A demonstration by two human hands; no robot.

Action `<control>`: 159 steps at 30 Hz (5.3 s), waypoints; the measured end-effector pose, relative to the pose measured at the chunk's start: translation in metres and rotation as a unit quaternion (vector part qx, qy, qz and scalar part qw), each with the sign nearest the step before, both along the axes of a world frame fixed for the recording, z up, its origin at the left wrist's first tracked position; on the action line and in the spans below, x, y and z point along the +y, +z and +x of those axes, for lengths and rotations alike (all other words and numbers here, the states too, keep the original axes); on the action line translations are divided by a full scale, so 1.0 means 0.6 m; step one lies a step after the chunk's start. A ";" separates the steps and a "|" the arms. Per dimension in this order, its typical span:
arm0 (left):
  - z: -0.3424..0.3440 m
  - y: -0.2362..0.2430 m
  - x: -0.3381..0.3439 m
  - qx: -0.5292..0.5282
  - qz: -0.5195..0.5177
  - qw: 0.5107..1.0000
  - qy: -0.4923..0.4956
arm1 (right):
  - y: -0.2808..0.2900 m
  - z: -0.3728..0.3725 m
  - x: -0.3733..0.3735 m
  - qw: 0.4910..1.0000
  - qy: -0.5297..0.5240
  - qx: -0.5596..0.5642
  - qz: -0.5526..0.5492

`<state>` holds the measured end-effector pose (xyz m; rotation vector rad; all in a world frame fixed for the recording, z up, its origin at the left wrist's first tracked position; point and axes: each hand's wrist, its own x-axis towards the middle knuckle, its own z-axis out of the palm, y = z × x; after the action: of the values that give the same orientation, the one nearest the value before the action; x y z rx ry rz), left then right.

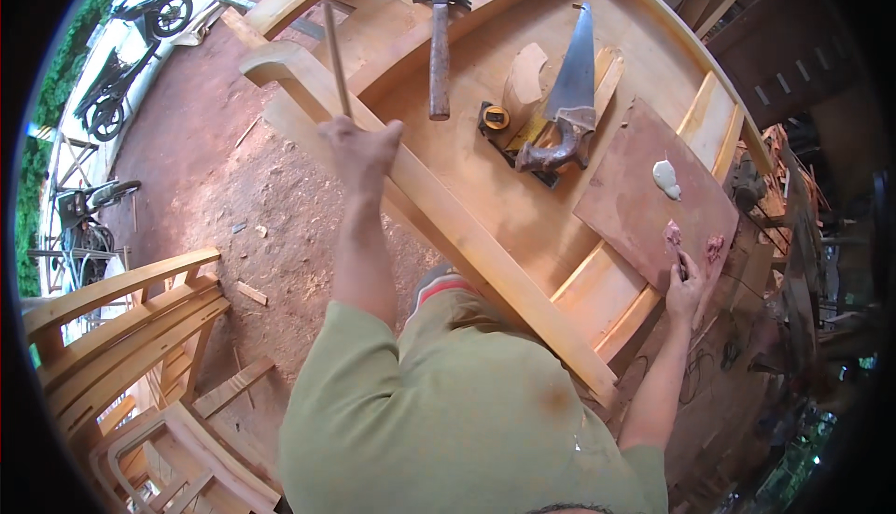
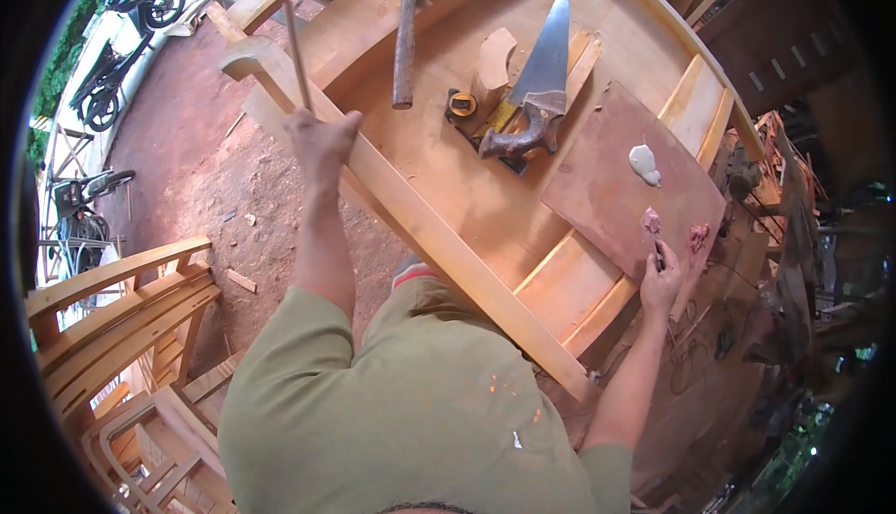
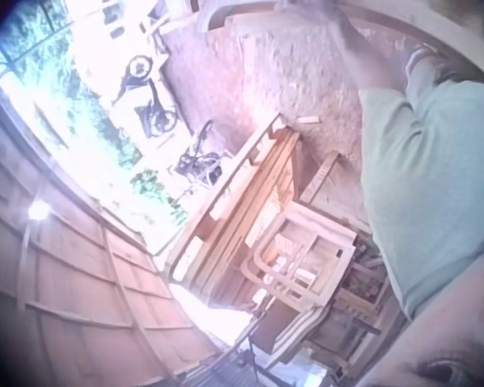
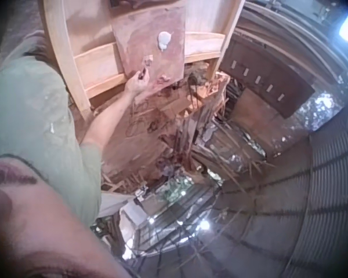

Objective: The person aligns a curved wooden piece with a joint on a frame and strikes it with a hammer. They then use a hand-held spreader to apply a paste from a board onto a wooden dowel and into the joint area.

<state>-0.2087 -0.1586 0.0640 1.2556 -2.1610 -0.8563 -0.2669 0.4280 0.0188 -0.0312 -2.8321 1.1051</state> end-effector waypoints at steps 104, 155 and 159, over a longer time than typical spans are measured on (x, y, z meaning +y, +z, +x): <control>-0.275 -0.076 0.433 -0.008 0.262 0.826 -0.498 | 0.113 -0.070 -0.095 0.940 -0.064 -0.175 0.285; -0.241 -0.036 0.463 0.160 0.866 0.411 -0.235 | 0.066 0.188 -0.277 0.975 0.087 0.205 0.000; -0.245 -0.028 0.465 0.159 0.841 0.451 -0.255 | 0.084 0.182 -0.247 0.978 0.082 0.184 0.062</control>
<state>-0.3554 0.1202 0.0473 0.6059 -0.6335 -3.4964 -0.1579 0.2799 0.0691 0.3824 -2.5935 0.8514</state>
